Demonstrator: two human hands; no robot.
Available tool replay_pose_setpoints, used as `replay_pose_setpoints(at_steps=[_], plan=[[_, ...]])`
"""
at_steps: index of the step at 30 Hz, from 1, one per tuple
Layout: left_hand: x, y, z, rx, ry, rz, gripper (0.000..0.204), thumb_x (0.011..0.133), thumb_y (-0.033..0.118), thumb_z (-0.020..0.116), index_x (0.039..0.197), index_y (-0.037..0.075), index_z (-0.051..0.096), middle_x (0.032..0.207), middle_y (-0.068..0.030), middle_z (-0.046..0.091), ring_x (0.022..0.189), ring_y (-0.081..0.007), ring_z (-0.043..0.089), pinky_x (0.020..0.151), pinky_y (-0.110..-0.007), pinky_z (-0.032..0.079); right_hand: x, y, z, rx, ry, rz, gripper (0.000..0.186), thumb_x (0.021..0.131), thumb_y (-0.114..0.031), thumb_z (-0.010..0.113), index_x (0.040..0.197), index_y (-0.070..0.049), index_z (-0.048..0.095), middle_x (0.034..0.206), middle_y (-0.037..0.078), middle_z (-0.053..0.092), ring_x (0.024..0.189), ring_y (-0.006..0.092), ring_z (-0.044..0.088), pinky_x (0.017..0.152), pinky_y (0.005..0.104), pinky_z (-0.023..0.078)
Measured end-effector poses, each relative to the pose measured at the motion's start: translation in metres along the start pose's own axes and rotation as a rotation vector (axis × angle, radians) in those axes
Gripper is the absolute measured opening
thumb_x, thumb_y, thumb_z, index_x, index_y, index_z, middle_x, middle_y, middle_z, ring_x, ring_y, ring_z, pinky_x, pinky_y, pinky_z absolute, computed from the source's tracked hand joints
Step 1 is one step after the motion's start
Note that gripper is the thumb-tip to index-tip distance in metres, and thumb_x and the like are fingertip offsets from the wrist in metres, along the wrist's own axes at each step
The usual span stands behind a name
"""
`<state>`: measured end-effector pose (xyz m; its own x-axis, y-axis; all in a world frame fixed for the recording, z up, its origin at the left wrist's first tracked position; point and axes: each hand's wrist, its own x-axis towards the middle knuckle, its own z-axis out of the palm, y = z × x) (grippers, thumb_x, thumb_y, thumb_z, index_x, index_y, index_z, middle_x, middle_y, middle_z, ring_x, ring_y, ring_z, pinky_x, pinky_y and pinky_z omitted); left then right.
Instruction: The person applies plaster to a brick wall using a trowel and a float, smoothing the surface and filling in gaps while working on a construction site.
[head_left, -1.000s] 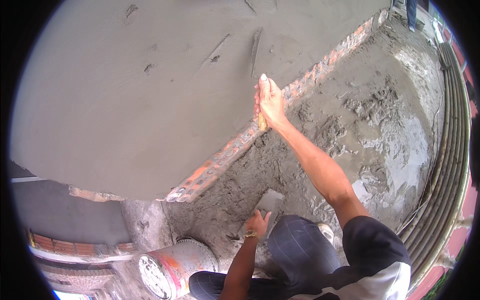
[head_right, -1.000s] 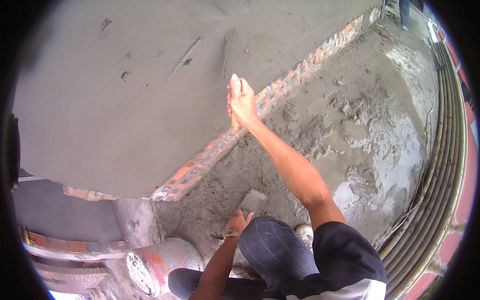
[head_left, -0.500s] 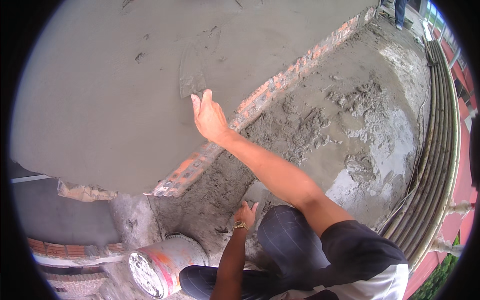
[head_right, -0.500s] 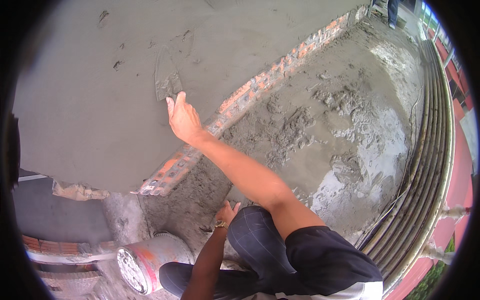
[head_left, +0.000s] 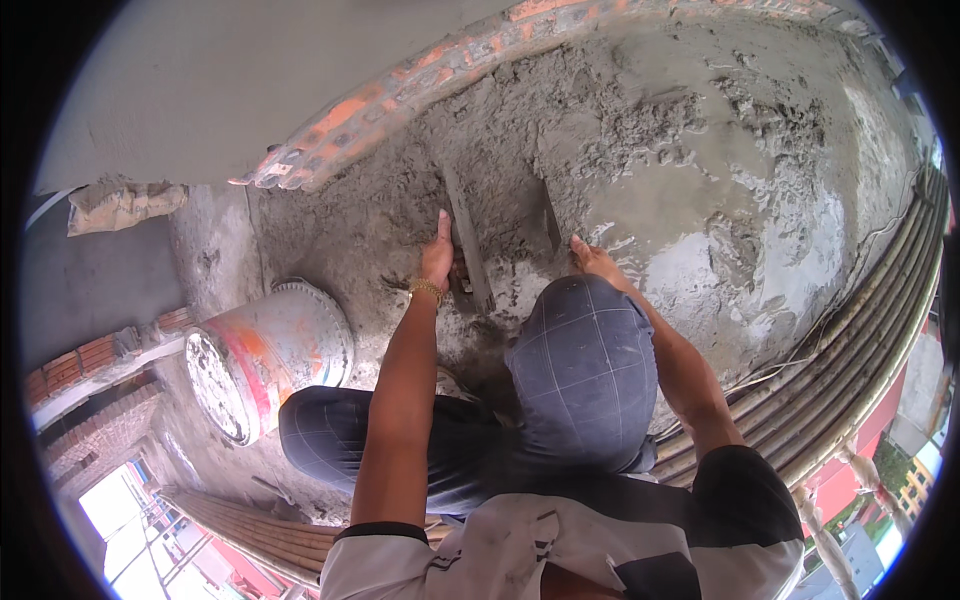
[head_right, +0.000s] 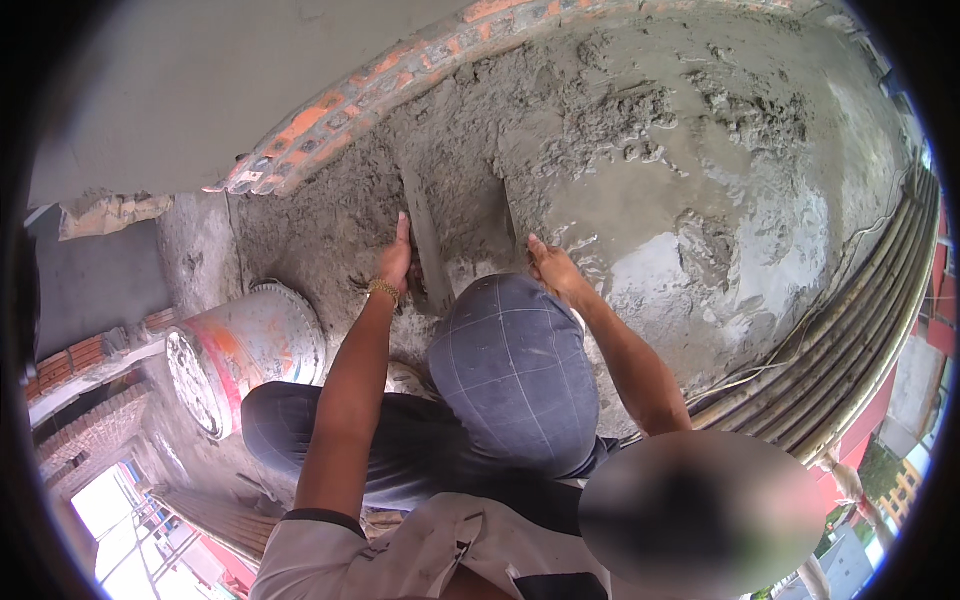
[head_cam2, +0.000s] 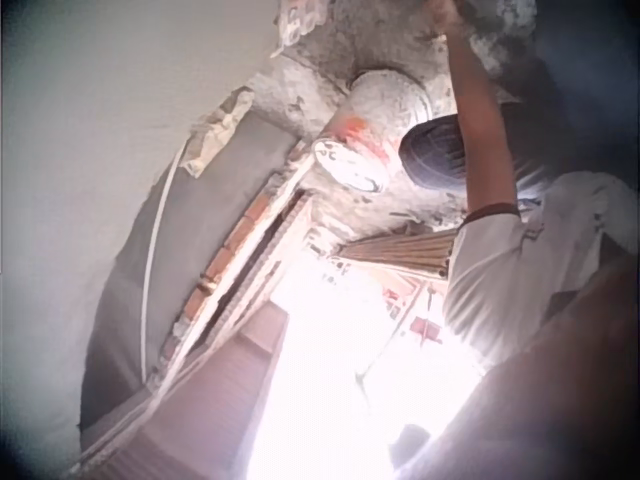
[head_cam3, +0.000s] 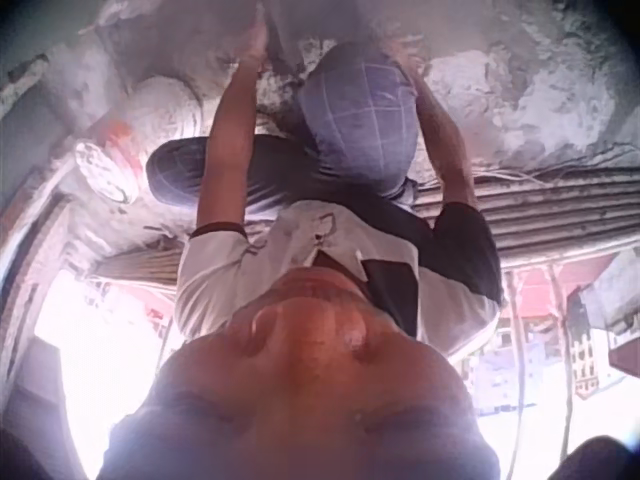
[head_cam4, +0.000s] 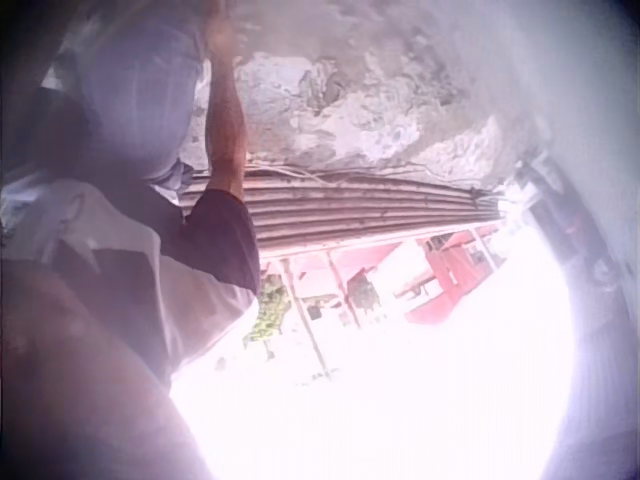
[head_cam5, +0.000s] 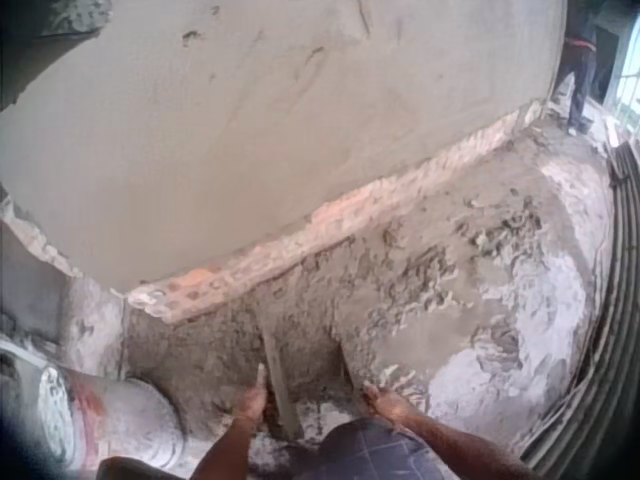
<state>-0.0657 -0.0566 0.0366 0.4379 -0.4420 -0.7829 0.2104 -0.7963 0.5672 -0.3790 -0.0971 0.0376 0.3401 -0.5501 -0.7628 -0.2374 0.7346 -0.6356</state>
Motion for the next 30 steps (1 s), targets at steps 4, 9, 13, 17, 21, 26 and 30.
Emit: replay_pose_setpoints(at_steps=[4,9,13,17,21,26,30], plan=[[-0.004,-0.015,0.013,-0.11,-0.069,0.038,0.071,0.087,0.08,0.052,0.071,0.01,0.054,0.057,0.0006,0.044,0.043,-0.0132,0.039,0.042,-0.033,0.031,0.013,0.017,0.05,-0.289,0.174,-0.083,0.058,0.1,-0.058,0.052,0.097,-0.001,0.064,0.066,0.005,0.056,0.06,0.0169,0.054,0.059,0.0333,0.045],[-0.004,-0.009,0.027,0.02,-0.177,0.023,0.075,0.086,0.081,0.051,0.073,0.007,0.057,0.062,-0.0045,0.05,0.053,-0.0168,0.049,0.052,-0.034,0.039,0.045,0.013,0.075,0.317,-0.057,0.161,0.052,0.1,-0.058,0.051,0.085,-0.009,0.059,0.054,-0.002,0.043,0.041,0.011,0.039,0.038,0.0275,0.027],[-0.002,-0.004,0.016,0.416,0.008,0.369,0.107,0.084,0.085,0.046,0.112,-0.017,0.065,0.109,-0.0307,0.067,0.107,-0.0354,0.066,0.094,-0.041,0.049,0.022,-0.028,0.07,0.944,-0.559,0.369,0.044,0.105,-0.05,0.044,0.087,-0.011,0.053,0.053,-0.007,0.033,0.036,0.0037,0.029,0.031,0.0212,0.021],[-0.002,0.007,0.015,0.584,-0.006,0.269,0.127,0.08,0.091,0.041,0.136,-0.023,0.043,0.139,-0.0399,0.047,0.135,-0.0434,0.047,0.115,-0.04,0.033,-0.003,-0.114,0.055,0.923,-0.77,-0.02,0.043,0.106,-0.049,0.042,0.092,-0.01,0.053,0.056,-0.006,0.035,0.037,0.0043,0.029,0.031,0.0221,0.026],[-0.005,0.003,0.013,0.591,0.061,0.349,0.117,0.086,0.085,0.038,0.128,-0.023,0.051,0.134,-0.0416,0.05,0.132,-0.0467,0.048,0.113,-0.042,0.036,-0.063,-0.279,0.073,0.725,-0.464,-0.639,0.046,0.104,-0.054,0.045,0.093,-0.01,0.05,0.06,-0.003,0.039,0.042,0.0066,0.036,0.037,0.0238,0.031],[-0.018,0.019,0.033,0.609,0.007,0.365,0.112,0.087,0.083,0.04,0.121,-0.022,0.057,0.128,-0.0419,0.054,0.128,-0.0477,0.051,0.109,-0.044,0.04,-0.062,-0.427,0.076,0.557,0.094,-1.044,0.047,0.104,-0.051,0.046,0.092,-0.006,0.046,0.063,0.002,0.047,0.046,0.0126,0.048,0.039,0.0298,0.041],[-0.012,0.009,0.028,0.564,0.039,0.348,0.109,0.089,0.081,0.042,0.121,-0.022,0.057,0.128,-0.0413,0.055,0.128,-0.0481,0.052,0.109,-0.044,0.04,-0.047,-0.443,0.124,0.157,0.489,-1.082,0.045,0.107,-0.043,0.038,0.094,0.0,0.041,0.071,0.021,0.06,0.061,0.0354,0.064,0.054,0.0475,0.052]])
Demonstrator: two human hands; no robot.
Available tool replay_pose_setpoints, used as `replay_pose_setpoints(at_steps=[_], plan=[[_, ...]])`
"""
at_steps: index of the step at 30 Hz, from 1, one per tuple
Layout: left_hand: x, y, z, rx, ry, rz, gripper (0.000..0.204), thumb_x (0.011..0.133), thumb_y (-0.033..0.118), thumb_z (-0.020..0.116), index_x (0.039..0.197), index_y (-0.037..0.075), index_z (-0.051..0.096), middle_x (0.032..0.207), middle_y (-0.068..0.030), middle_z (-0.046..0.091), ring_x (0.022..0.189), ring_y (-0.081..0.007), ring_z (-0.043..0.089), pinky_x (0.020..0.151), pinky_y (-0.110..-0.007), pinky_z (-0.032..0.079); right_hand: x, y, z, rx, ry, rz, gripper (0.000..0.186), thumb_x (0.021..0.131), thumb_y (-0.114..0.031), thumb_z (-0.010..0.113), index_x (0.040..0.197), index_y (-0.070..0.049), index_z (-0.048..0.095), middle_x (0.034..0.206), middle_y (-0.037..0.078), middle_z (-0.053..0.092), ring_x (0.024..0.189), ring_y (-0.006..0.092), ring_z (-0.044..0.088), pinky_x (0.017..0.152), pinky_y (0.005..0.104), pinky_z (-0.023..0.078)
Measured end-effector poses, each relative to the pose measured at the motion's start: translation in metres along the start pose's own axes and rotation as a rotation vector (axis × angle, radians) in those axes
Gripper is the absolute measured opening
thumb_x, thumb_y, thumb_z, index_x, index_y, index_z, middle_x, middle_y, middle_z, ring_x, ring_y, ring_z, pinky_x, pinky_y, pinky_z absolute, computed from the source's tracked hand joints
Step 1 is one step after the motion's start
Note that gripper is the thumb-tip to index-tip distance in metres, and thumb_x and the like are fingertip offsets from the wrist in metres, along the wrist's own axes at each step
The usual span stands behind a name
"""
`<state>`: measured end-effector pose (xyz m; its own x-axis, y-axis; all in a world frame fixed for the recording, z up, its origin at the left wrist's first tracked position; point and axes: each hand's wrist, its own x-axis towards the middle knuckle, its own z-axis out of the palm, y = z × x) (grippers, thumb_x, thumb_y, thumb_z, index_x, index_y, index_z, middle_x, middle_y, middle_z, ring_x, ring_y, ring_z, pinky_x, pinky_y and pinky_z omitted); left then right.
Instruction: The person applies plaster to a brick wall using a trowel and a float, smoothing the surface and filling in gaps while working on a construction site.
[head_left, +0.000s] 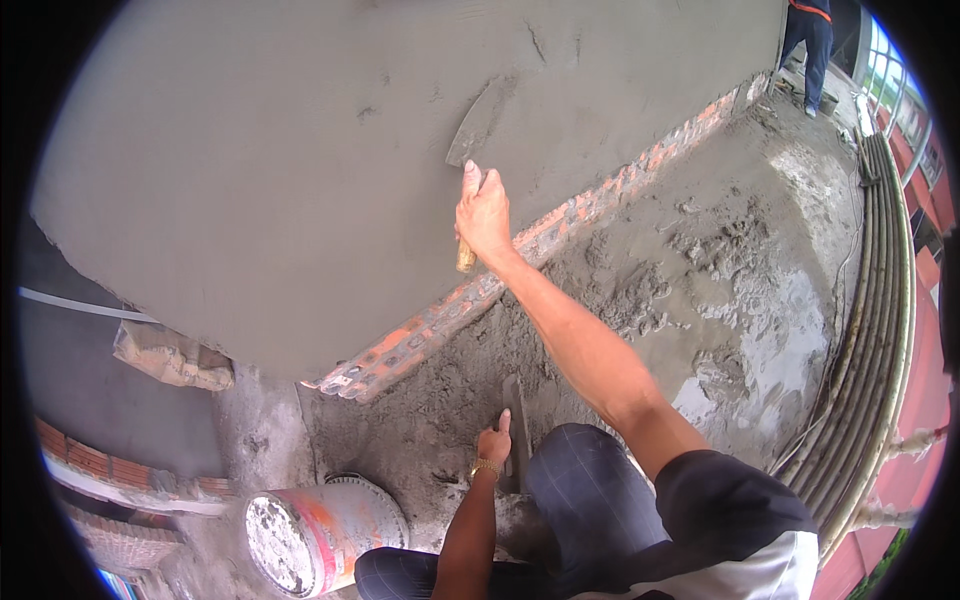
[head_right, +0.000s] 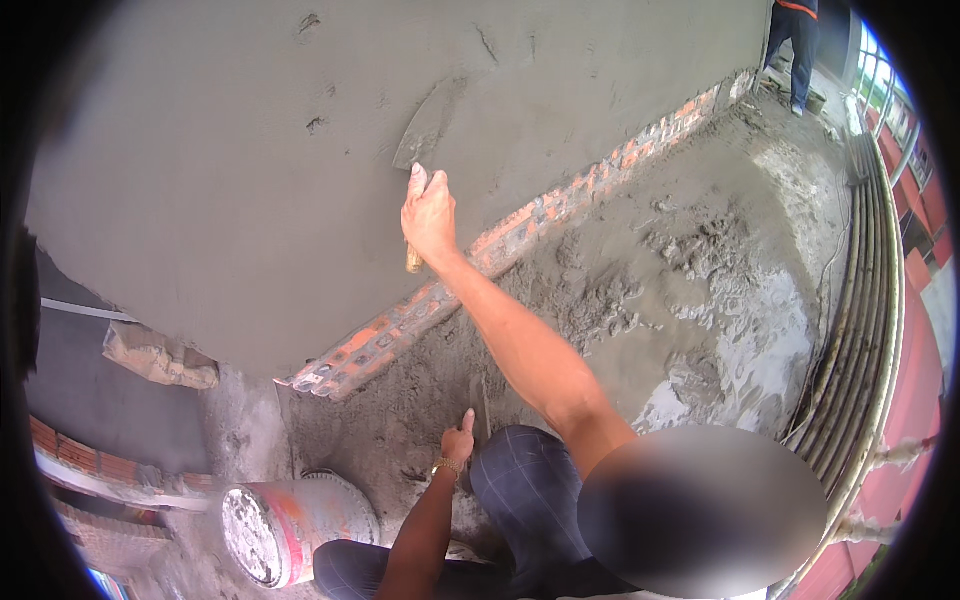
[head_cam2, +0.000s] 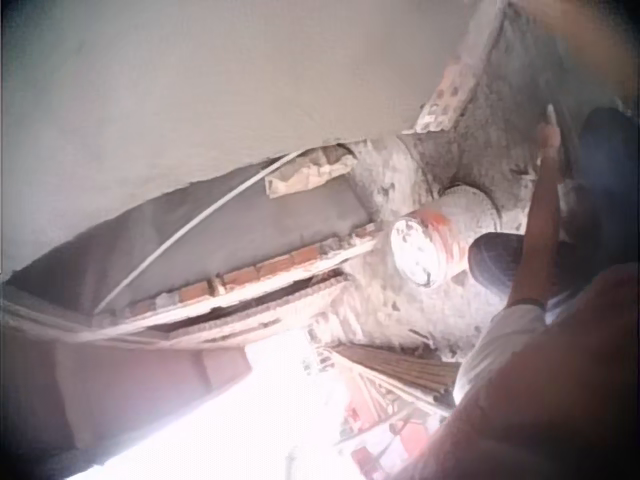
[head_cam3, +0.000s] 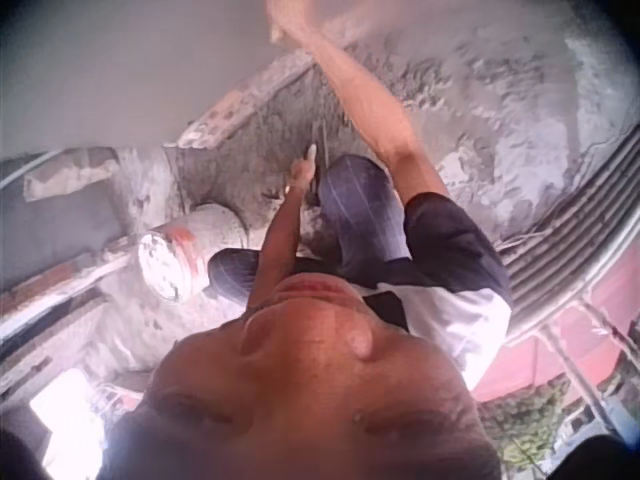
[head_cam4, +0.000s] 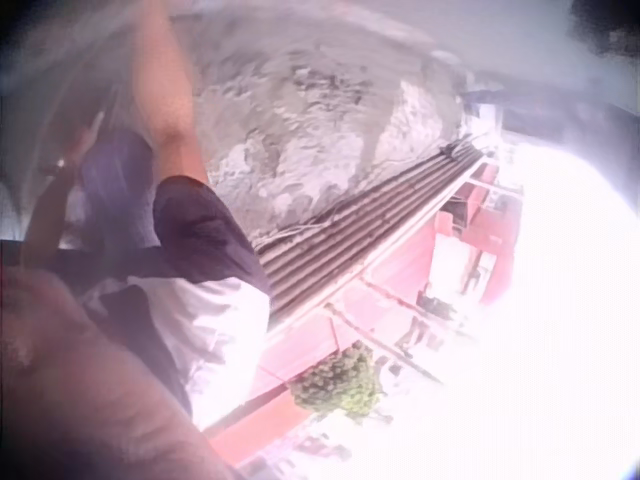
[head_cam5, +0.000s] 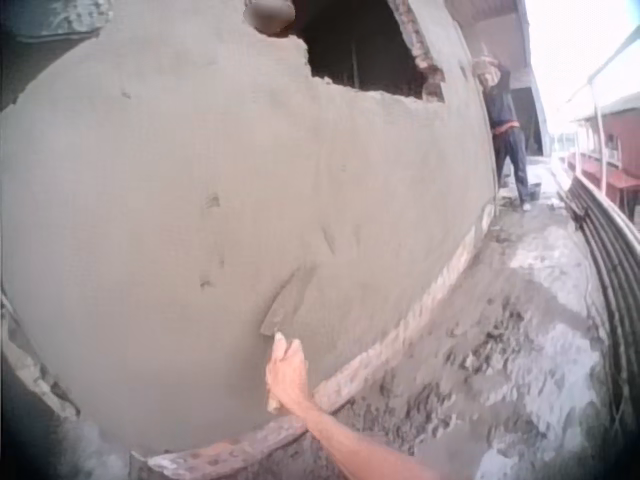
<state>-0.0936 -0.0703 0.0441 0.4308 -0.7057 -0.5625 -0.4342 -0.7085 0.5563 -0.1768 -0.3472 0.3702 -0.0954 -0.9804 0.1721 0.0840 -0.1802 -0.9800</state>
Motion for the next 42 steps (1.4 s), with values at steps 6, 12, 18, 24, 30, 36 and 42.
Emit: replay_pose_setpoints(at_steps=[6,12,18,24,30,36,42], plan=[[0.013,-0.015,0.006,-0.073,-0.015,-0.084,0.107,0.089,0.079,0.044,0.124,-0.022,0.055,0.129,-0.0409,0.054,0.129,-0.048,0.051,0.11,-0.043,0.039,-0.045,0.031,0.035,-0.279,-0.061,-0.112,0.042,0.108,-0.04,0.037,0.1,0.001,0.04,0.078,0.031,0.062,0.074,0.0493,0.064,0.069,0.0541,0.053],[0.01,-0.006,0.006,0.028,0.031,0.0,0.107,0.089,0.079,0.044,0.124,-0.022,0.055,0.13,-0.0398,0.055,0.13,-0.0473,0.05,0.111,-0.043,0.038,-0.062,0.087,0.025,-0.602,-0.287,-0.271,0.036,0.107,-0.035,0.041,0.111,0.001,0.041,0.102,0.029,0.062,0.089,0.0474,0.065,0.074,0.0559,0.054],[0.009,-0.002,0.003,-0.038,-0.028,0.012,0.103,0.09,0.078,0.043,0.123,-0.018,0.059,0.13,-0.0377,0.056,0.13,-0.0461,0.051,0.109,-0.044,0.039,0.027,0.082,-0.061,-0.944,-0.023,-0.599,0.023,0.104,-0.028,0.048,0.105,-0.006,0.045,0.1,0.017,0.06,0.086,0.0382,0.067,0.069,0.0509,0.057],[0.004,-0.002,-0.013,-0.059,-0.055,-0.061,0.098,0.091,0.076,0.045,0.127,-0.013,0.059,0.135,-0.0347,0.055,0.132,-0.0454,0.049,0.111,-0.044,0.038,0.107,0.054,-0.124,-0.897,0.201,-0.434,0.029,0.104,-0.035,0.047,0.105,-0.006,0.043,0.095,0.023,0.064,0.088,0.0424,0.067,0.072,0.0533,0.054],[0.001,-0.004,-0.018,-0.203,-0.134,-0.21,0.096,0.086,0.082,0.048,0.108,-0.011,0.063,0.093,-0.0157,0.059,0.084,-0.0259,0.052,0.077,-0.039,0.047,-0.006,0.178,-0.193,-0.614,-0.152,0.191,0.042,0.105,-0.045,0.045,0.098,-0.004,0.047,0.07,0.013,0.058,0.06,0.027,0.061,0.055,0.0416,0.05],[0.021,0.023,-0.011,-0.42,-0.179,-0.214,0.094,0.086,0.085,0.043,0.102,-0.005,0.066,0.076,-0.0069,0.059,0.063,-0.0165,0.05,0.062,-0.033,0.044,-0.182,0.246,-0.267,0.036,-0.336,1.093,0.043,0.105,-0.049,0.047,0.087,-0.009,0.051,0.061,-0.004,0.039,0.046,0.0092,0.038,0.042,0.0297,0.036],[0.037,0.066,0.013,-0.443,-0.282,-0.245,0.091,0.086,0.084,0.044,0.098,-0.003,0.065,0.073,-0.0055,0.056,0.06,-0.0156,0.05,0.061,-0.032,0.045,-0.228,0.289,-0.245,-0.082,-0.297,1.046,0.042,0.105,-0.049,0.047,0.089,-0.01,0.049,0.062,-0.004,0.039,0.045,0.008,0.036,0.043,0.0309,0.038]])
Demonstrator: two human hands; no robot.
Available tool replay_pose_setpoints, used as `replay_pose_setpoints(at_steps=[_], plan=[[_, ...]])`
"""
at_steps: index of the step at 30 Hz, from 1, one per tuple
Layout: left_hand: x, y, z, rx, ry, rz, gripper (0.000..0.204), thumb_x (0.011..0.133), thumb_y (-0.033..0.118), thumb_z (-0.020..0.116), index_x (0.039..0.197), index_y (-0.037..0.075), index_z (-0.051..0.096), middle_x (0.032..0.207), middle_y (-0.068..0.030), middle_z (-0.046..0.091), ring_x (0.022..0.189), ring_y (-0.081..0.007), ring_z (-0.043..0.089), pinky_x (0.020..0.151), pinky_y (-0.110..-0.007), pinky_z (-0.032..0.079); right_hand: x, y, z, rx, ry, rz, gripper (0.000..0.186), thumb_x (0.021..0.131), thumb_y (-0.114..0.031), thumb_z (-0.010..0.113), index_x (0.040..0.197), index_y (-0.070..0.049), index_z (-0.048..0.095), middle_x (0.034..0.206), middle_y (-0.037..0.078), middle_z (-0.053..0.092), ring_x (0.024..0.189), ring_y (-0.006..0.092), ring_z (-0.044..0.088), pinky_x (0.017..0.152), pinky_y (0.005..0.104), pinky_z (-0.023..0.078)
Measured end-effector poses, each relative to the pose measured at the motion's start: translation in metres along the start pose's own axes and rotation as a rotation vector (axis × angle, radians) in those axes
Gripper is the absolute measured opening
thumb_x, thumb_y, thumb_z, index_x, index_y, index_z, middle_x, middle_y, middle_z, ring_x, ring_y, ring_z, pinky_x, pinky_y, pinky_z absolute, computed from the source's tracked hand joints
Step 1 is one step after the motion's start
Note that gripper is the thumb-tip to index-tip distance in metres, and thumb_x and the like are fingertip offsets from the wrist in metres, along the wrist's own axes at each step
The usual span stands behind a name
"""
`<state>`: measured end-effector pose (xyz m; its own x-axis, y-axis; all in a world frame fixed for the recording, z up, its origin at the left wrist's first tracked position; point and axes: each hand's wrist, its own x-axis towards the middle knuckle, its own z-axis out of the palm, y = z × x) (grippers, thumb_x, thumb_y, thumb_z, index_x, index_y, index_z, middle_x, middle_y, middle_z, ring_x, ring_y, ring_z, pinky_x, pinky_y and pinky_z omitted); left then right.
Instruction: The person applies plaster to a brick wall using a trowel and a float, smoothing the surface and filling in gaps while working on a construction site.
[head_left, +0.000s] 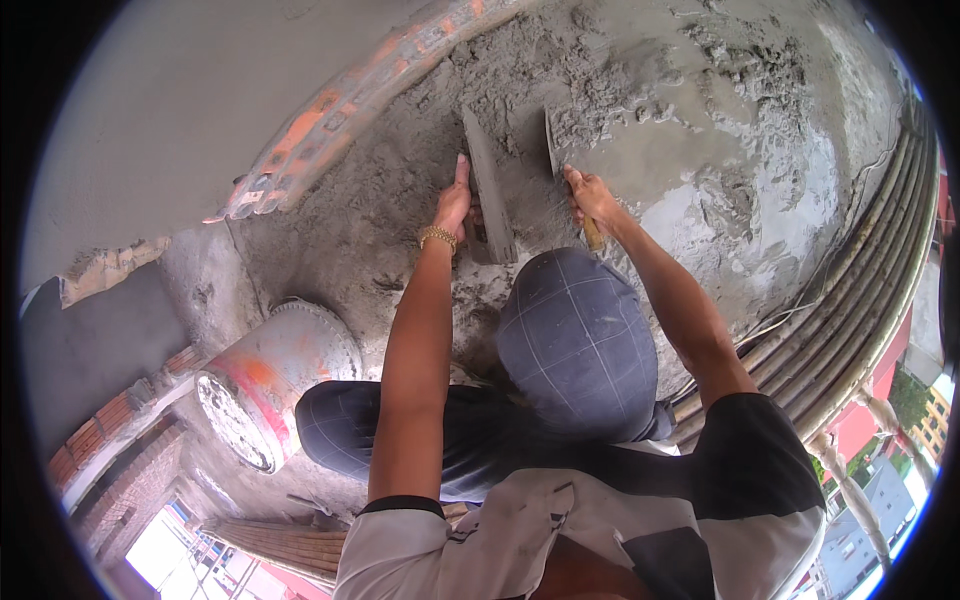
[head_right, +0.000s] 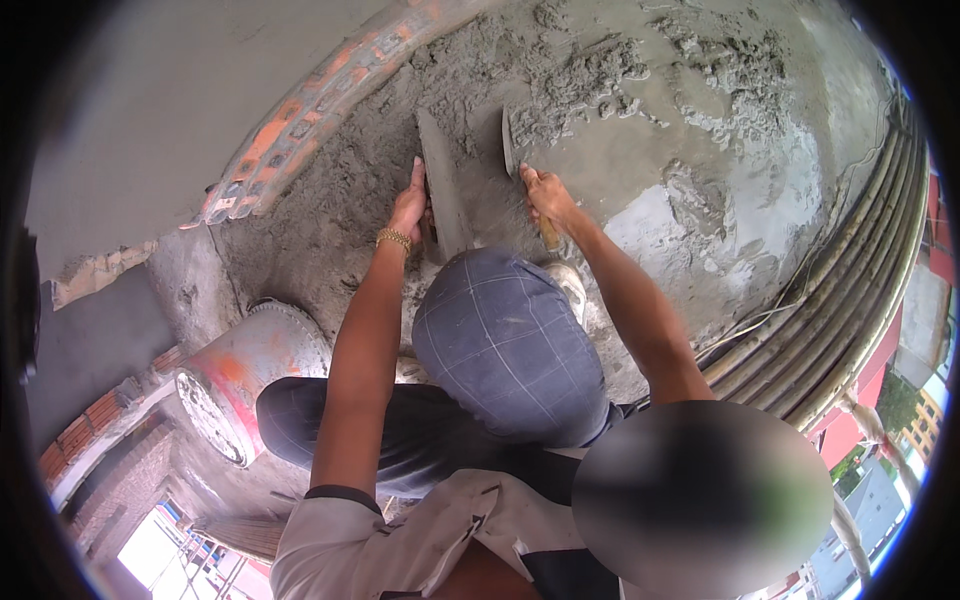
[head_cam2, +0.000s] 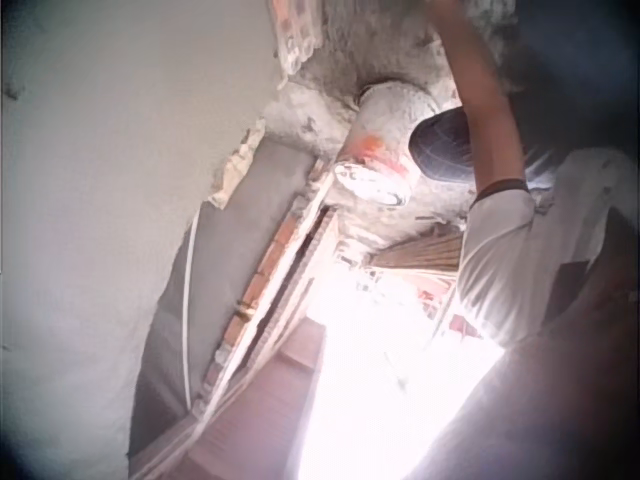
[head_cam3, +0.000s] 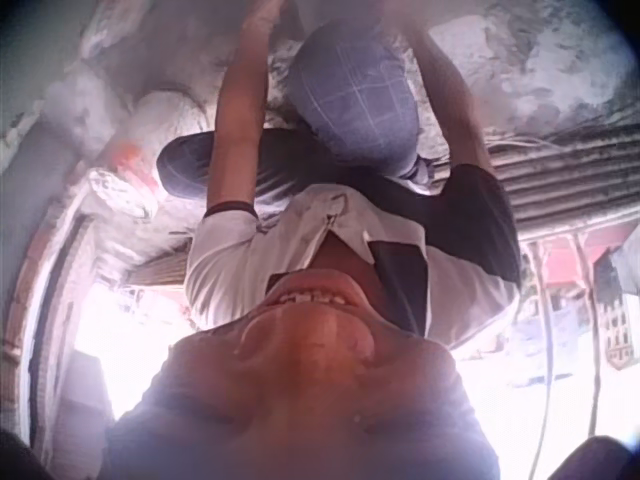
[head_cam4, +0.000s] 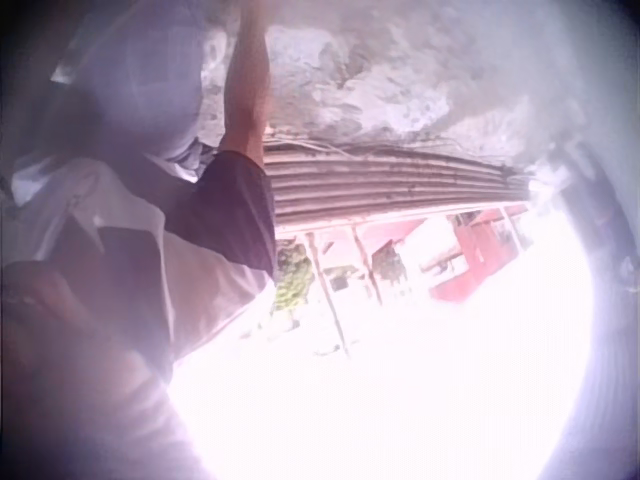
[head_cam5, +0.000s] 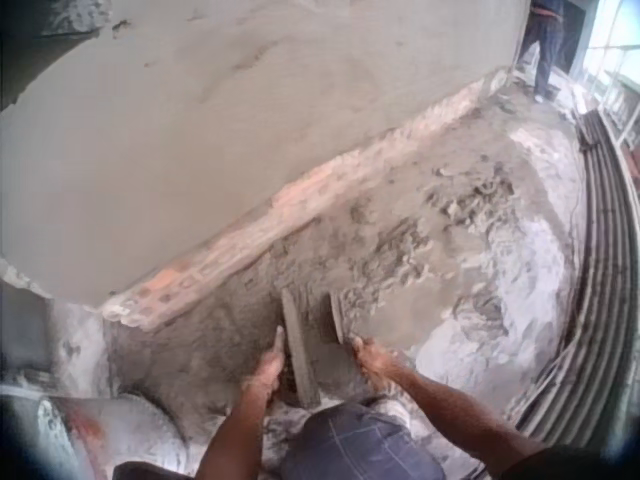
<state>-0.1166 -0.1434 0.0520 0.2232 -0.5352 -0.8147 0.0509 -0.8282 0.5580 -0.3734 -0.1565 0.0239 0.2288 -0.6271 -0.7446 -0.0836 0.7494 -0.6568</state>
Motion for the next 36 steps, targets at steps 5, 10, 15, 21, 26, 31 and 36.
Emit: replay_pose_setpoints(at_steps=[5,10,15,21,26,31,36], plan=[[0.005,-0.001,0.02,0.091,-0.008,-0.001,0.088,0.086,0.083,0.046,0.094,-0.002,0.065,0.071,-0.0049,0.053,0.06,-0.0158,0.049,0.06,-0.034,0.044,-0.002,0.012,0.016,0.08,-0.269,0.164,0.047,0.106,-0.05,0.04,0.085,-0.009,0.051,0.062,-0.004,0.036,0.045,0.0086,0.035,0.041,0.0285,0.033],[-0.011,-0.018,0.004,0.381,-0.069,0.123,0.1,0.084,0.086,0.044,0.102,-0.01,0.067,0.075,-0.0095,0.056,0.067,-0.0201,0.054,0.069,-0.039,0.048,-0.018,0.011,0.027,1.069,-0.731,0.377,0.043,0.104,-0.043,0.045,0.081,-0.01,0.057,0.057,-0.005,0.039,0.037,0.0065,0.032,0.032,0.0242,0.028],[-0.022,-0.052,-0.017,0.595,0.071,0.224,0.1,0.089,0.08,0.044,0.127,-0.011,0.061,0.13,-0.0354,0.058,0.129,-0.0436,0.053,0.108,-0.044,0.04,-0.06,-0.183,0.063,0.766,-0.746,-0.32,0.037,0.105,-0.043,0.047,0.089,-0.01,0.049,0.058,-0.005,0.036,0.039,0.0056,0.032,0.035,0.0242,0.028],[-0.045,-0.03,0.007,0.595,0.075,0.281,0.099,0.09,0.078,0.043,0.124,-0.013,0.061,0.126,-0.0355,0.06,0.126,-0.0458,0.055,0.106,-0.045,0.042,-0.107,-0.406,0.087,0.663,-0.187,-0.953,0.04,0.105,-0.046,0.048,0.091,-0.008,0.047,0.061,0.0,0.043,0.043,0.0106,0.039,0.041,0.0319,0.039],[-0.037,-0.037,0.004,0.582,0.117,0.304,0.099,0.092,0.076,0.043,0.122,-0.017,0.06,0.126,-0.0369,0.059,0.126,-0.0451,0.055,0.107,-0.045,0.041,-0.108,-0.471,0.113,0.425,0.189,-0.991,0.042,0.106,-0.041,0.044,0.091,-0.002,0.045,0.063,0.005,0.046,0.044,0.0166,0.047,0.041,0.0361,0.046],[-0.032,-0.036,-0.005,0.604,0.094,0.272,0.098,0.092,0.076,0.042,0.122,-0.015,0.061,0.125,-0.0369,0.06,0.126,-0.0437,0.056,0.106,-0.044,0.042,-0.119,-0.467,0.14,0.114,0.388,-1.066,0.044,0.106,-0.038,0.045,0.092,0.004,0.047,0.067,0.019,0.06,0.054,0.0284,0.065,0.046,0.0444,0.053],[-0.045,-0.026,-0.009,0.59,0.058,0.211,0.096,0.091,0.078,0.042,0.125,-0.009,0.063,0.122,-0.0347,0.063,0.119,-0.0428,0.06,0.1,-0.043,0.046,-0.081,-0.419,0.157,-0.402,0.572,-1.368,0.036,0.105,-0.033,0.048,0.096,0.002,0.049,0.08,0.025,0.065,0.067,0.0417,0.067,0.058,0.0492,0.055]])
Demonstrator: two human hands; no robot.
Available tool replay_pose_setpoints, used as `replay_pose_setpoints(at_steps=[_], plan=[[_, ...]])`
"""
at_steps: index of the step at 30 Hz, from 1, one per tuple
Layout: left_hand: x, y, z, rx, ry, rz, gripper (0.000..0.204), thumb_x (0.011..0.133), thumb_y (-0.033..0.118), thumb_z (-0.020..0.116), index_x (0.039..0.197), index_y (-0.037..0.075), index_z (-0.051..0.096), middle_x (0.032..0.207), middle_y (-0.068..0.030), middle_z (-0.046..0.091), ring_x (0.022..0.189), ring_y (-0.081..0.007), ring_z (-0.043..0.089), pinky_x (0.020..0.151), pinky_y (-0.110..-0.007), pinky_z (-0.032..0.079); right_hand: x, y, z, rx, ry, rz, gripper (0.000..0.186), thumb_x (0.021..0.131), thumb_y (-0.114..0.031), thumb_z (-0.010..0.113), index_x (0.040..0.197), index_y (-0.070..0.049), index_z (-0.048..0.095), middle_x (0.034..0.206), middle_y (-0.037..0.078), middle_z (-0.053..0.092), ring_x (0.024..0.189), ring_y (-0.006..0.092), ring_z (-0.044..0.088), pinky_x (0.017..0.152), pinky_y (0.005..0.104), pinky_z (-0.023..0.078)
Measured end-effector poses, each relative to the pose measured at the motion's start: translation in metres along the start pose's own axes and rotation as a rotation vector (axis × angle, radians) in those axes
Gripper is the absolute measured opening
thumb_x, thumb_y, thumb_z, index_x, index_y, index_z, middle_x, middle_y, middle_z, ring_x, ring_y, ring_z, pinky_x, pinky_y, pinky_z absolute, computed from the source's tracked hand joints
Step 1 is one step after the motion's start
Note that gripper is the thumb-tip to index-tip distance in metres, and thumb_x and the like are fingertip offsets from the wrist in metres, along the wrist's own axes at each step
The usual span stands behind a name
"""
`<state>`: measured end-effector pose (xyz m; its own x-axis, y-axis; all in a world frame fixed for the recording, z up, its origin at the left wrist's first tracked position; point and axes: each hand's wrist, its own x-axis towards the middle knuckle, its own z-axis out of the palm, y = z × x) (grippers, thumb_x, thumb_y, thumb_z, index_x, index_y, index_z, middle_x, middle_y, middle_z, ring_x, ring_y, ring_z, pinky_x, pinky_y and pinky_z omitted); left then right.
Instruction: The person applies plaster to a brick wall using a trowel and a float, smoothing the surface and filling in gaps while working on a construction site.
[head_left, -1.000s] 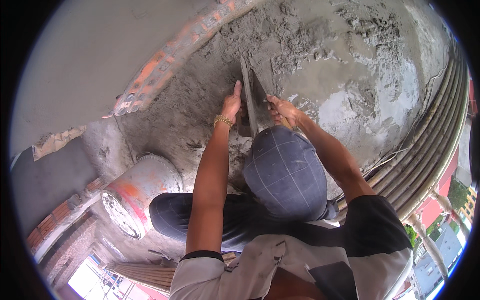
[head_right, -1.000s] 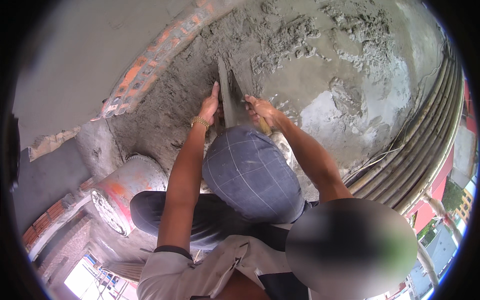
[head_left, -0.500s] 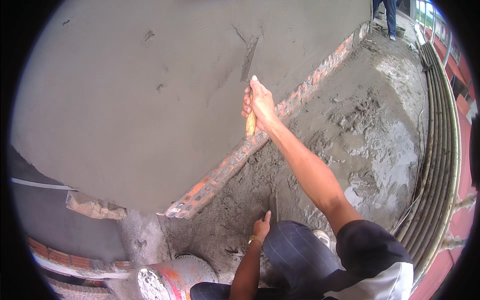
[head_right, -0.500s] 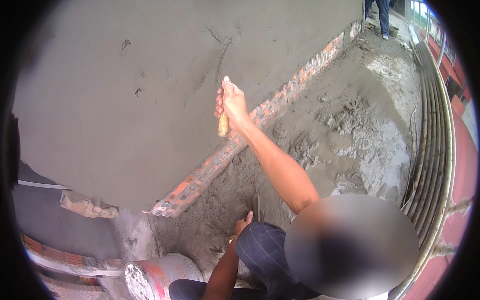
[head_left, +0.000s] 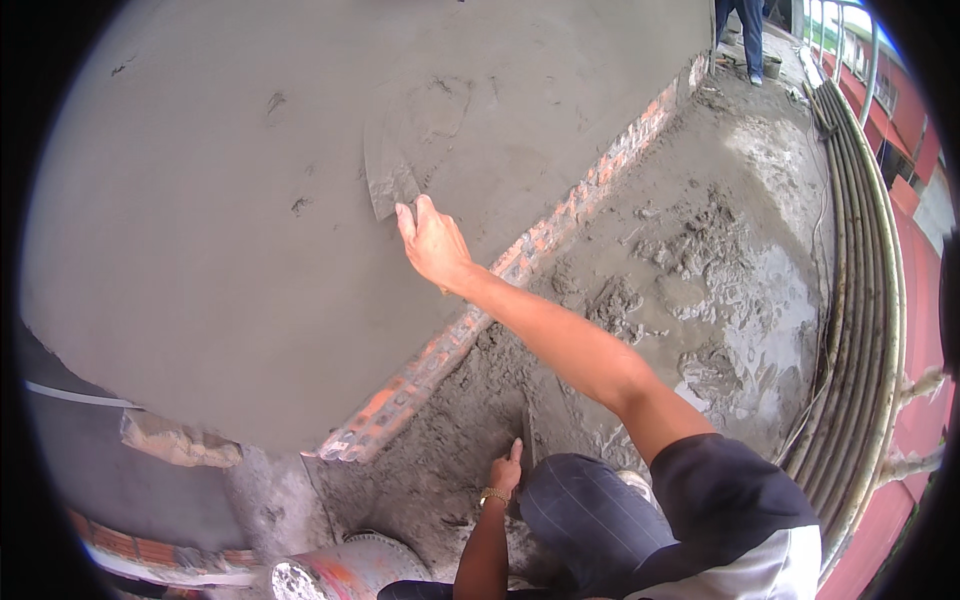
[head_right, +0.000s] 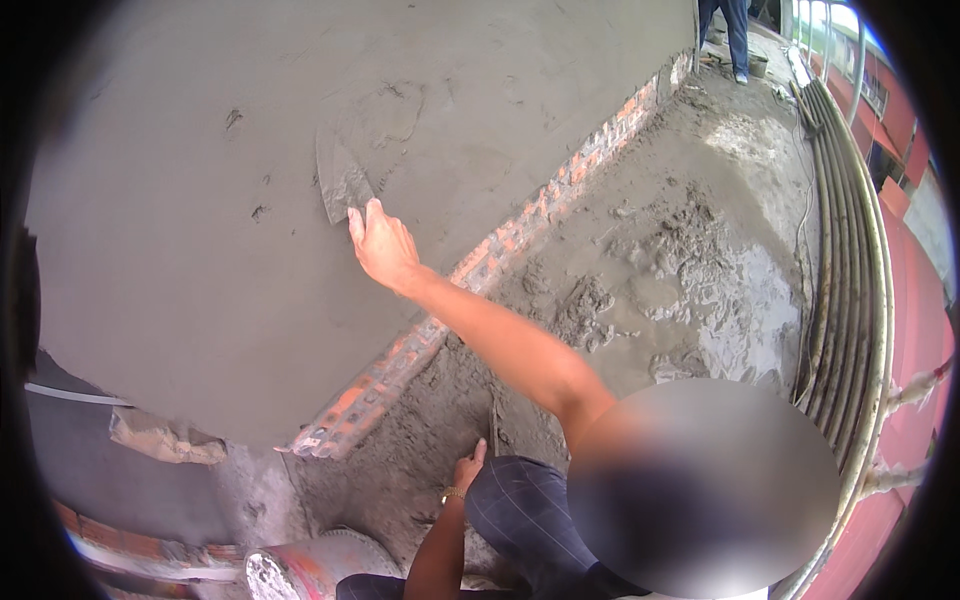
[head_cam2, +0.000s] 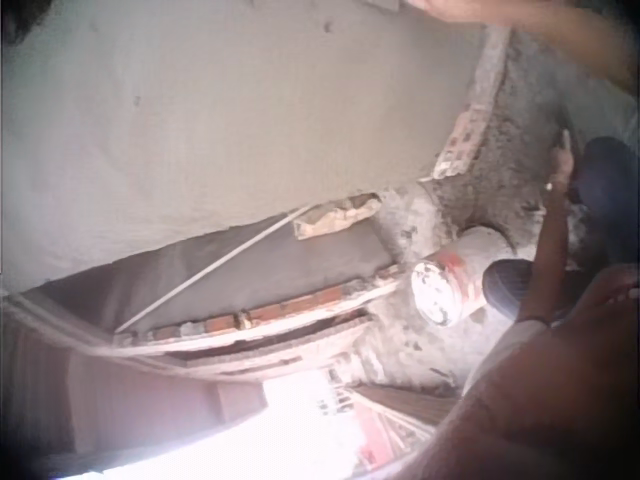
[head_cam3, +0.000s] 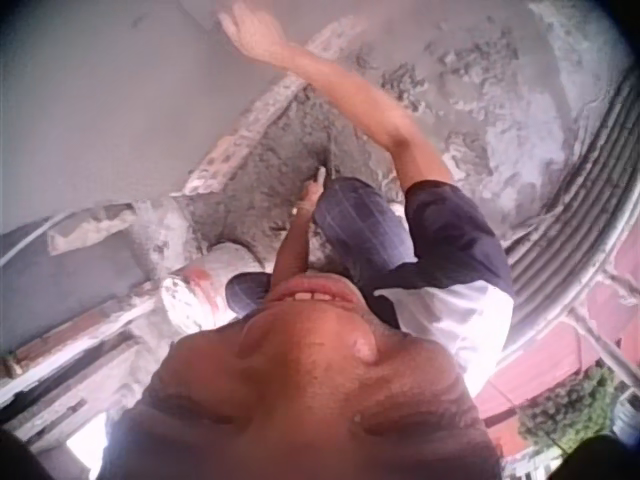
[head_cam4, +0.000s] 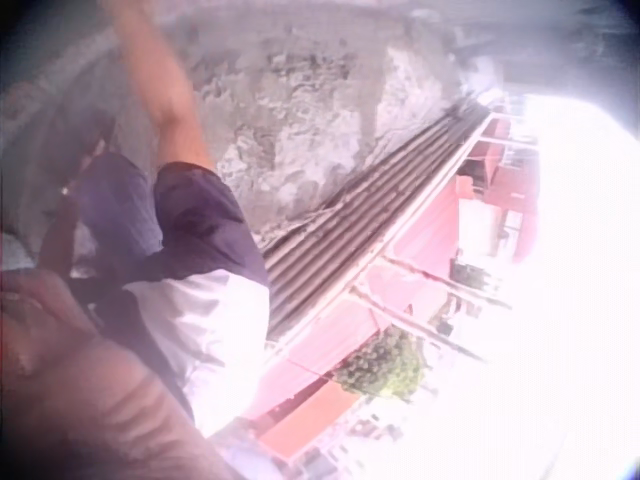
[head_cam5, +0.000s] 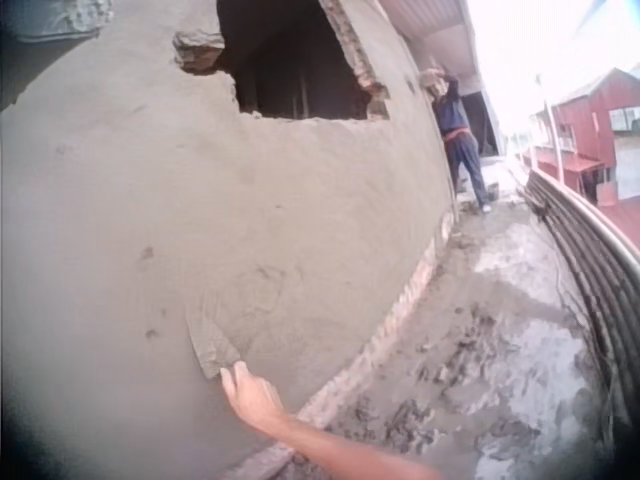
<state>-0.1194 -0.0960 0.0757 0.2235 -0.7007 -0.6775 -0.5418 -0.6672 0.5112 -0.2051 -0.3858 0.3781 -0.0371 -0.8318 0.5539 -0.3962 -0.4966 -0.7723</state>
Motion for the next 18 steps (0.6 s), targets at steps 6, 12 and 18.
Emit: replay_pose_setpoints(at_steps=[6,12,18], plan=[[0.0,0.004,0.013,0.037,0.069,0.05,0.099,0.091,0.078,0.042,0.125,-0.012,0.061,0.125,-0.0349,0.061,0.122,-0.0439,0.058,0.104,-0.045,0.044,0.029,0.081,-0.043,-0.362,0.127,-0.27,0.029,0.103,-0.032,0.052,0.095,-0.004,0.047,0.085,0.017,0.066,0.07,0.0423,0.067,0.063,0.0547,0.053],[0.018,-0.013,0.004,-0.007,0.02,0.031,0.096,0.092,0.077,0.041,0.123,-0.011,0.063,0.124,-0.0349,0.062,0.125,-0.0434,0.057,0.104,-0.044,0.043,0.117,0.102,-0.114,-0.601,0.15,-0.237,0.028,0.104,-0.034,0.048,0.098,-0.007,0.048,0.088,0.018,0.067,0.077,0.0437,0.067,0.07,0.0549,0.053],[0.018,-0.014,0.006,-0.03,0.02,0.051,0.097,0.092,0.077,0.041,0.123,-0.012,0.063,0.122,-0.0339,0.064,0.122,-0.043,0.059,0.103,-0.044,0.043,0.106,0.105,-0.114,-0.386,0.128,0.114,0.032,0.103,-0.035,0.047,0.099,-0.003,0.05,0.096,0.024,0.069,0.09,0.0492,0.065,0.08,0.0568,0.05]])
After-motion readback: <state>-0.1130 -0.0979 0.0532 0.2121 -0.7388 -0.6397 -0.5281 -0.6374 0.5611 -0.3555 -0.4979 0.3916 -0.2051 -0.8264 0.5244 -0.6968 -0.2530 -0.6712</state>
